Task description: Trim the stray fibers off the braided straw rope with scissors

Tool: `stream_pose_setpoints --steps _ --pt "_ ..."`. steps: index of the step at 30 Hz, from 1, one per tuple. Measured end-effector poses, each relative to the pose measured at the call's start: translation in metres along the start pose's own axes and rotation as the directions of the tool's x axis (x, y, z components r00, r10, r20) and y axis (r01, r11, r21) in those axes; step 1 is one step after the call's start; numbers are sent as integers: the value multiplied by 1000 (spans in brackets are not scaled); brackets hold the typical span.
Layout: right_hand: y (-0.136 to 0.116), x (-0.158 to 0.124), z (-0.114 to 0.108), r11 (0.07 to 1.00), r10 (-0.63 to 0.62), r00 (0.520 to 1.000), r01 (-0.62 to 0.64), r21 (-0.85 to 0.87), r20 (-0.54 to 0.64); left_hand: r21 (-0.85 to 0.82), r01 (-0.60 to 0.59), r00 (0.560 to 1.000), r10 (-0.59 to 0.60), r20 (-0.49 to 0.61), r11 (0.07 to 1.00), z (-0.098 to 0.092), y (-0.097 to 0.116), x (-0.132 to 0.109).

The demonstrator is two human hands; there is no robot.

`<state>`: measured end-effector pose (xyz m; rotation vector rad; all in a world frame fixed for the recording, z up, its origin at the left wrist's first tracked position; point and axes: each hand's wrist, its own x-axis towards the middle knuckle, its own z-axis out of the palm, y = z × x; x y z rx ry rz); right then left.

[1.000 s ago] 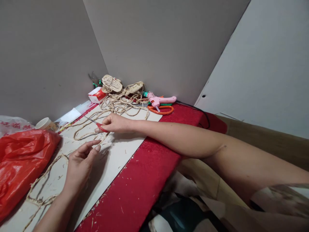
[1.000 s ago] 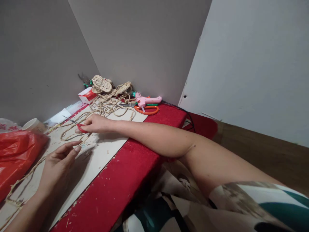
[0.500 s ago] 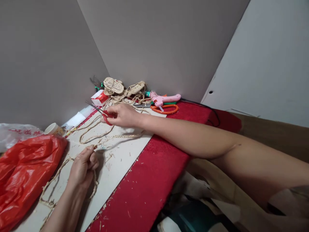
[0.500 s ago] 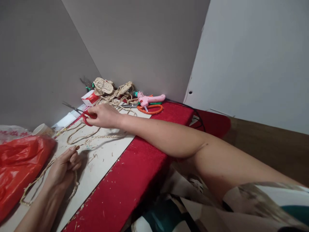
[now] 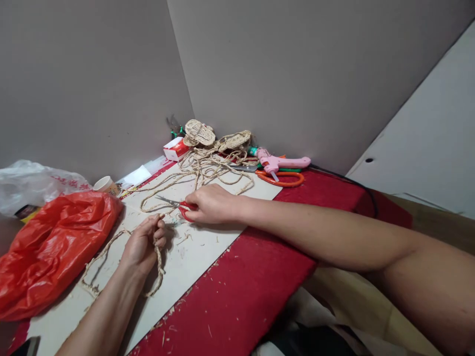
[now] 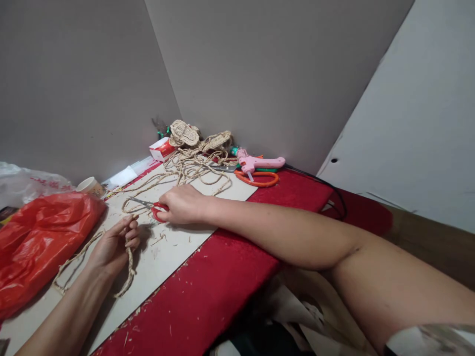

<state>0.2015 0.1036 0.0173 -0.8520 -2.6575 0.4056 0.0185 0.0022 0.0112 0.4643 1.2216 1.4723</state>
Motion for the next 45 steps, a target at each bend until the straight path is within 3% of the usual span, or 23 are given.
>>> stream_pose_setpoints --steps 3,7,10,12,17,23,32,45 --pt "10 6 1 999 9 997 -7 33 -70 106 -7 999 2 49 994 1 -5 -4" --pt "14 10 3 999 11 996 -6 51 -92 372 -107 990 66 122 922 1 -16 -10" --pt "16 11 3 999 19 995 -15 43 -101 430 -120 980 38 194 895 3 -19 -11" --pt "17 11 1 999 -4 992 8 33 -123 391 -95 983 23 184 916 4 -17 -11" --pt "9 4 -5 992 -124 974 129 12 -192 143 -70 998 69 10 987 3 -4 -3" --pt "-6 -6 -2 988 -134 991 136 -74 28 8 -92 996 93 -17 996 -1 -2 2" --pt "-1 -5 1 956 -93 995 102 -276 45 -28 -82 996 81 -42 996 3 -3 -2" --pt "-5 -6 1 961 -84 994 100 -258 72 -10 -94 996 94 12 996 0 -5 -4"
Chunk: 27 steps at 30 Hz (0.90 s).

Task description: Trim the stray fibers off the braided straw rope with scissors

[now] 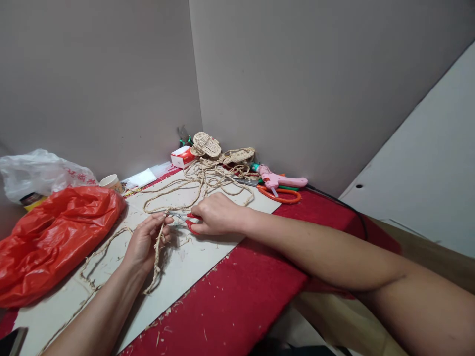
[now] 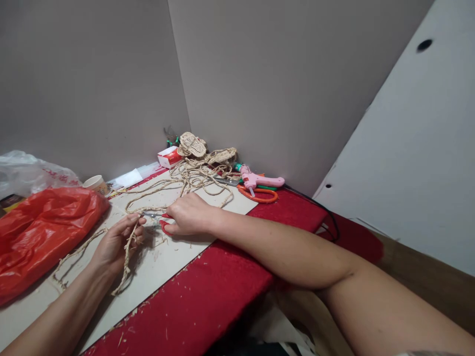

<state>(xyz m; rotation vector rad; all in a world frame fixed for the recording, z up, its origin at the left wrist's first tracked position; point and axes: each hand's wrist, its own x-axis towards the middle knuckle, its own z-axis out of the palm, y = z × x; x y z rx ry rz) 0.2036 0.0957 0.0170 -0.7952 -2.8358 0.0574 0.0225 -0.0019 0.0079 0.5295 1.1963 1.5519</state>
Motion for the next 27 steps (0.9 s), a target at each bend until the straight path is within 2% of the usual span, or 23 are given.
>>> stream_pose_setpoints --steps 8,11,14,18,21,23,27 --pt "0 2 0 999 -15 1000 15 50 11 23 -8 1000 9 -13 1000 -1 -1 1" --pt "5 5 2 969 -9 998 25 246 -65 29 -23 999 24 -22 999 -2 0 2" --pt "12 13 4 864 106 979 -3 503 -176 48 -42 999 43 -28 998 -4 1 5" --pt "20 24 6 760 276 929 -55 647 -245 121 -91 996 93 -15 988 -6 1 8" --pt "18 30 9 663 348 907 -59 747 -238 227 -156 988 154 28 961 -3 1 7" --pt "14 33 12 586 335 923 -45 809 -191 302 -227 974 217 68 926 0 1 6" --pt "6 35 11 438 190 978 -11 899 -81 446 -355 935 312 170 821 2 2 2"
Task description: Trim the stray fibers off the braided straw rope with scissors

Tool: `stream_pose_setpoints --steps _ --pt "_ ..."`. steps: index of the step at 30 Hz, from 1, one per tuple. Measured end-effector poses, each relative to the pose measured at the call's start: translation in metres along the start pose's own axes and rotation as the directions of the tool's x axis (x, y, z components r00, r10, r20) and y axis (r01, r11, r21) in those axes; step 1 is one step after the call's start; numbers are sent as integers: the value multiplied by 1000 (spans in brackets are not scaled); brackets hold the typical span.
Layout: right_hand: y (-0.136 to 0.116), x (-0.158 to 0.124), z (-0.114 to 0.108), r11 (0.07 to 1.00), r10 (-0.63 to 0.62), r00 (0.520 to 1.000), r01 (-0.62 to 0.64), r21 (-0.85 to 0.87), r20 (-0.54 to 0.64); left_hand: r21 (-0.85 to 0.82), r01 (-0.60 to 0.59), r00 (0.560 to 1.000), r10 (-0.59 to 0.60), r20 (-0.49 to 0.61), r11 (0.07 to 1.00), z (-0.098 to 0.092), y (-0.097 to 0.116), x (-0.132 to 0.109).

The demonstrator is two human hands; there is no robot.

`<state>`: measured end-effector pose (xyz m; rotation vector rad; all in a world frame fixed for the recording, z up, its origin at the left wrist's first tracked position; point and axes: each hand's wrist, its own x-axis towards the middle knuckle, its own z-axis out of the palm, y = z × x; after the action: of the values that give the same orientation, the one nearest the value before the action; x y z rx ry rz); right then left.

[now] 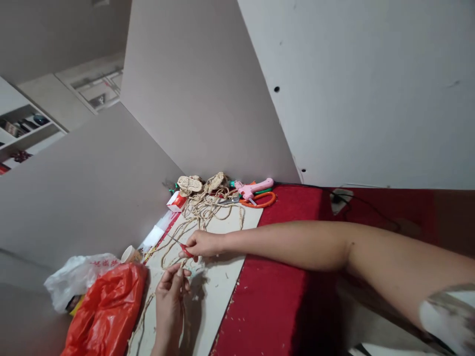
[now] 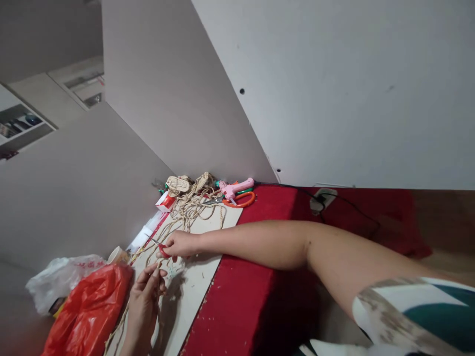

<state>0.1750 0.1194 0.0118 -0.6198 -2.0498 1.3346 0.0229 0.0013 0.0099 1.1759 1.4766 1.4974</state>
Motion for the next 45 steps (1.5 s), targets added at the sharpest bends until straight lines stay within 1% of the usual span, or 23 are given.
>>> stream_pose_setpoints --steps 3,8,12,15,16,18,20,22,24,26,28,31,35,37,39,42,45 --pt "-1 0 -3 999 1 995 -7 53 105 125 -59 998 55 39 990 -1 4 -1" --pt "4 2 -6 988 2 976 -35 148 219 306 -112 992 86 96 946 -5 19 -1" --pt "8 2 -2 958 19 946 -111 266 323 439 -172 983 128 130 882 -2 31 -2" --pt "10 3 1 927 -11 925 -132 350 380 517 -217 976 164 147 828 2 34 -1" --pt "10 3 1 920 -26 924 -127 372 381 539 -228 973 172 152 811 2 34 -1" --pt "9 4 -1 908 -57 937 -95 408 345 580 -235 972 170 165 780 2 34 2" --pt "6 6 -8 899 -80 955 -55 435 286 620 -234 971 154 181 749 -3 37 5" --pt "1 8 -21 884 -97 972 -14 468 214 664 -239 970 146 194 708 -12 42 8" --pt "-3 11 -37 860 -109 985 28 510 130 716 -257 966 160 201 650 -25 51 12" --pt "-7 14 -54 828 -119 991 69 557 54 766 -274 961 201 191 582 -40 63 15" --pt "-10 15 -67 791 -135 991 105 603 6 820 -279 954 244 176 500 -53 76 17" --pt "-14 14 -73 745 -168 986 136 653 -12 902 -267 940 299 165 339 -66 98 21" --pt "-19 10 -69 696 -205 979 143 704 4 982 -170 930 344 132 82 -80 122 30" --pt "-20 10 -69 664 -205 979 146 733 -10 995 -98 933 343 104 -35 -90 133 32" --pt "-20 12 -74 628 -186 982 152 763 -43 991 -5 941 335 49 -132 -102 141 32" --pt "-20 13 -83 577 -143 986 158 801 -91 966 128 948 315 -52 -227 -123 150 25" --pt "-20 13 -89 538 -104 989 148 830 -109 941 220 939 316 -133 -257 -143 154 16"
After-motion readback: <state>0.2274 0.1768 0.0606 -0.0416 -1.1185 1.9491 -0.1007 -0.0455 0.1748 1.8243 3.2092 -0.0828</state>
